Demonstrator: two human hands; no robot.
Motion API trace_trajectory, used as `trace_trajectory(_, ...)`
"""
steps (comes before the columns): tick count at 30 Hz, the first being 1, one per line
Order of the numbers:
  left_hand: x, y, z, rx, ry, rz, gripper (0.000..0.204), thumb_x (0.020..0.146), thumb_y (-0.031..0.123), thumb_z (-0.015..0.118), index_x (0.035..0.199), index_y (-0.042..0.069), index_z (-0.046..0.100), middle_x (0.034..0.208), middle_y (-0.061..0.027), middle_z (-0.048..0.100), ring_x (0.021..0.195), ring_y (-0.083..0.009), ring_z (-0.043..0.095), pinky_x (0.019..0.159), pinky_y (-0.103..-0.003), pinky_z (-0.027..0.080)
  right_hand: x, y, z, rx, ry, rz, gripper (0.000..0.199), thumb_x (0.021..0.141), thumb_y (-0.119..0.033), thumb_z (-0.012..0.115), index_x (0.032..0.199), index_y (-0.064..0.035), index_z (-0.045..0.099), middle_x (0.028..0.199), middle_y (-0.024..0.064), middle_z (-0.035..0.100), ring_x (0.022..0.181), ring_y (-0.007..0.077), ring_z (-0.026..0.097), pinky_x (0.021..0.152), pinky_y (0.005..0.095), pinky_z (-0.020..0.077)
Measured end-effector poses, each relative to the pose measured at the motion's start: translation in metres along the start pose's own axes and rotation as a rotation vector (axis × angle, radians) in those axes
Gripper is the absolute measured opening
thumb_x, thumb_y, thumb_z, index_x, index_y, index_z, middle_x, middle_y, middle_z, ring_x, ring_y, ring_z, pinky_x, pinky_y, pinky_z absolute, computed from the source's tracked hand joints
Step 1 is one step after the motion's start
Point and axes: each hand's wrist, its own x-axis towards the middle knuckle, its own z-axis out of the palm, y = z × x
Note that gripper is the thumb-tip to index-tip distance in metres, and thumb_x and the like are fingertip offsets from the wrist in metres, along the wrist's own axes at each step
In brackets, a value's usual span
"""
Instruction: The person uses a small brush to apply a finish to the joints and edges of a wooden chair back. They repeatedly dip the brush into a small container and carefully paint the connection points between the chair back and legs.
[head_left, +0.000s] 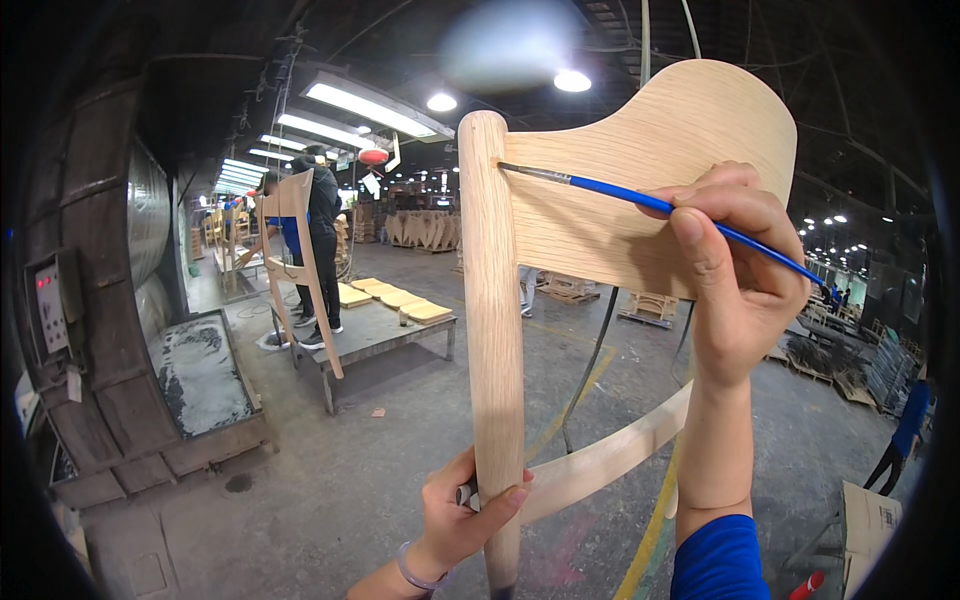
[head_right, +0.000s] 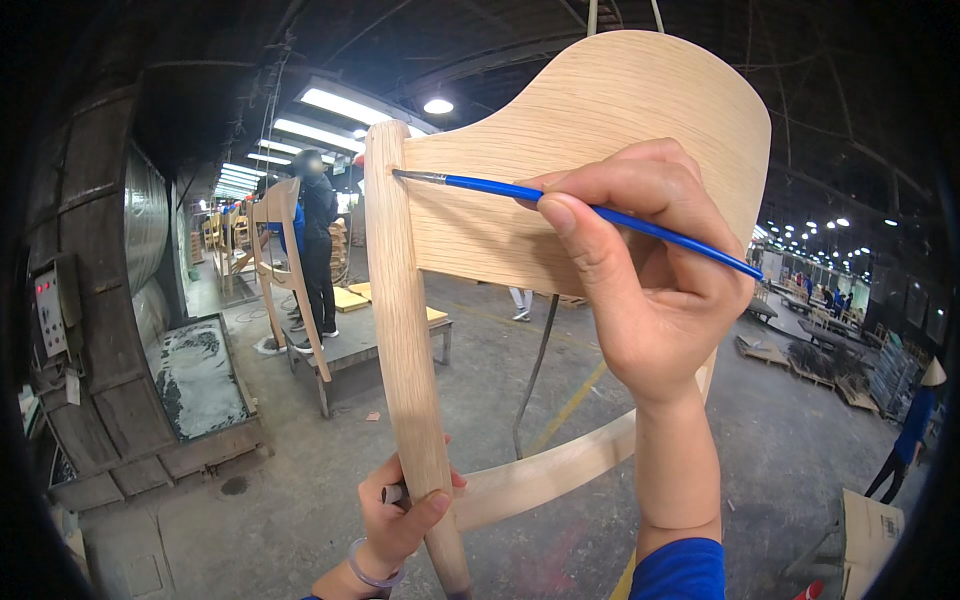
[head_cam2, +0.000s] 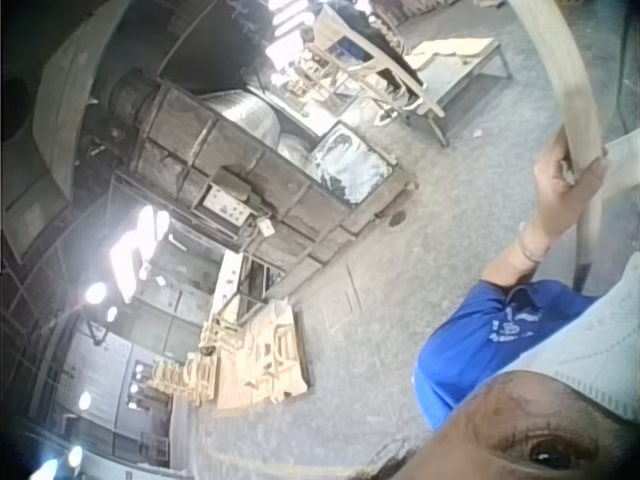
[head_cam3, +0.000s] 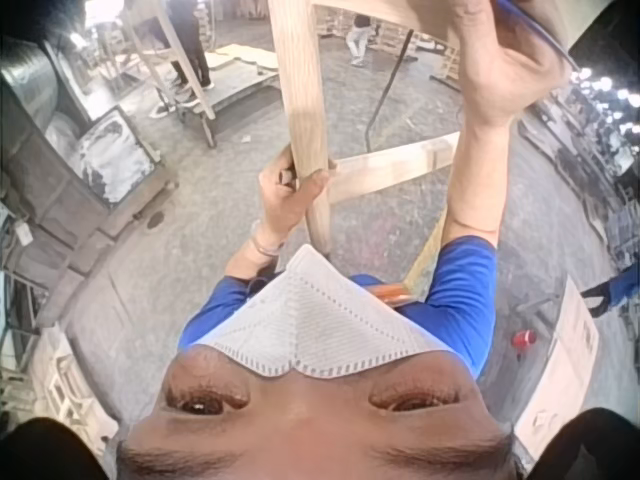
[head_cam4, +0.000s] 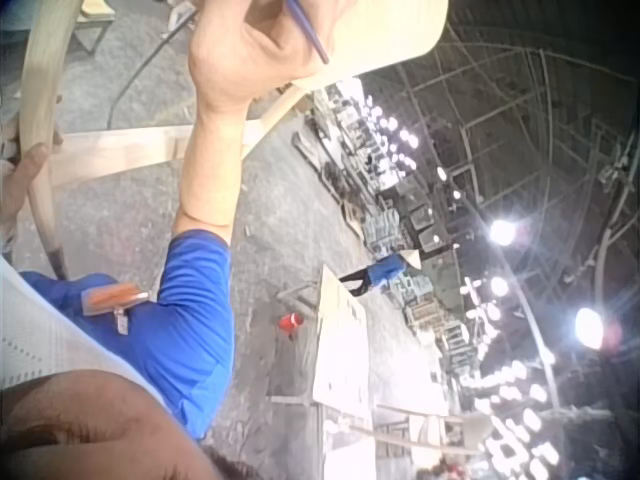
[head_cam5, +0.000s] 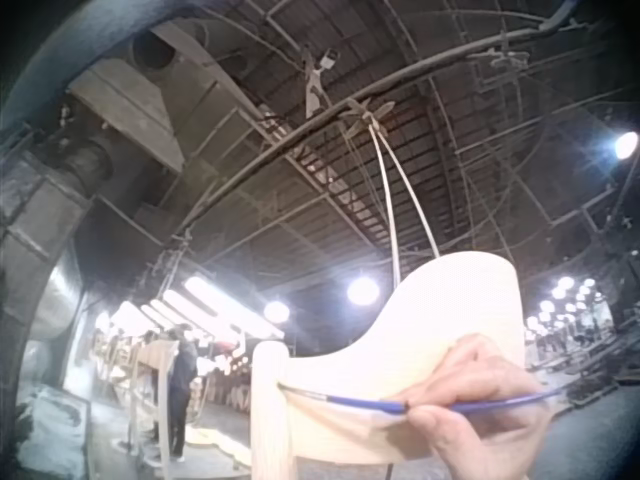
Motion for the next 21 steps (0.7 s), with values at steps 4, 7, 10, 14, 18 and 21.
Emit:
trace_trajectory(4,0.001,-0.002,-0.001,0.011,0.003,0.019,0.058,0.091,0.019,0.077,0.134,-0.016,0.058,0.098,-0.015,0.076,0.092,-0.0204,0.073,0.086,-0.035,0.057,-0.001,0.002,0.004,0.039,0.012,0.009,0.009,0.085,0.005,0.08,0.093,0.0015,0.077,0.091,0.0105,0.077,0.084,0.0171,0.063,0.074,0.028,0.0501)
trace_trajectory(7,0.001,-0.004,-0.002,0.02,0.004,0.026,0.059,0.092,0.02,0.077,0.135,-0.016,0.058,0.098,-0.0148,0.075,0.092,-0.0205,0.073,0.085,-0.034,0.057,-0.002,0.002,0.006,0.025,0.015,0.028,0.009,0.085,0.005,0.08,0.093,0.0017,0.077,0.091,0.0102,0.077,0.084,0.017,0.063,0.073,0.0283,0.0497)
trace_trajectory(10,0.002,-0.006,-0.003,0.009,0.013,0.014,0.059,0.092,0.02,0.077,0.135,-0.016,0.058,0.098,-0.0147,0.075,0.091,-0.0206,0.073,0.084,-0.034,0.057,-0.003,0.004,0.009,0.017,0.01,0.035,0.009,0.086,0.005,0.08,0.094,0.0019,0.078,0.09,0.0099,0.077,0.084,0.0168,0.062,0.073,0.0281,0.0494)
trace_trajectory(14,0.003,-0.007,-0.006,0.02,0.027,0.009,0.059,0.091,0.02,0.077,0.135,-0.015,0.058,0.098,-0.0147,0.075,0.091,-0.0207,0.073,0.082,-0.034,0.057,-0.004,0.006,0.013,0.018,0.012,0.033,0.008,0.086,0.004,0.08,0.094,0.0016,0.077,0.09,0.0091,0.077,0.084,0.0167,0.062,0.072,0.0277,0.049)
trace_trajectory(18,0.004,-0.008,-0.009,0.033,0.031,0.017,0.059,0.091,0.021,0.077,0.135,-0.015,0.059,0.098,-0.0149,0.075,0.09,-0.0206,0.073,0.082,-0.034,0.058,-0.005,0.008,0.017,0.021,0.019,0.011,0.008,0.086,0.004,0.08,0.094,0.0013,0.077,0.09,0.0088,0.077,0.083,0.0165,0.062,0.072,0.0276,0.0485)
trace_trajectory(21,0.005,-0.008,-0.01,0.04,0.038,0.012,0.059,0.091,0.021,0.076,0.135,-0.014,0.059,0.098,-0.015,0.076,0.09,-0.0202,0.073,0.082,-0.034,0.057,-0.006,0.01,0.018,0.017,0.018,0.011,0.009,0.086,0.005,0.08,0.094,0.0015,0.077,0.089,0.0092,0.076,0.083,0.0164,0.062,0.072,0.0275,0.0484)
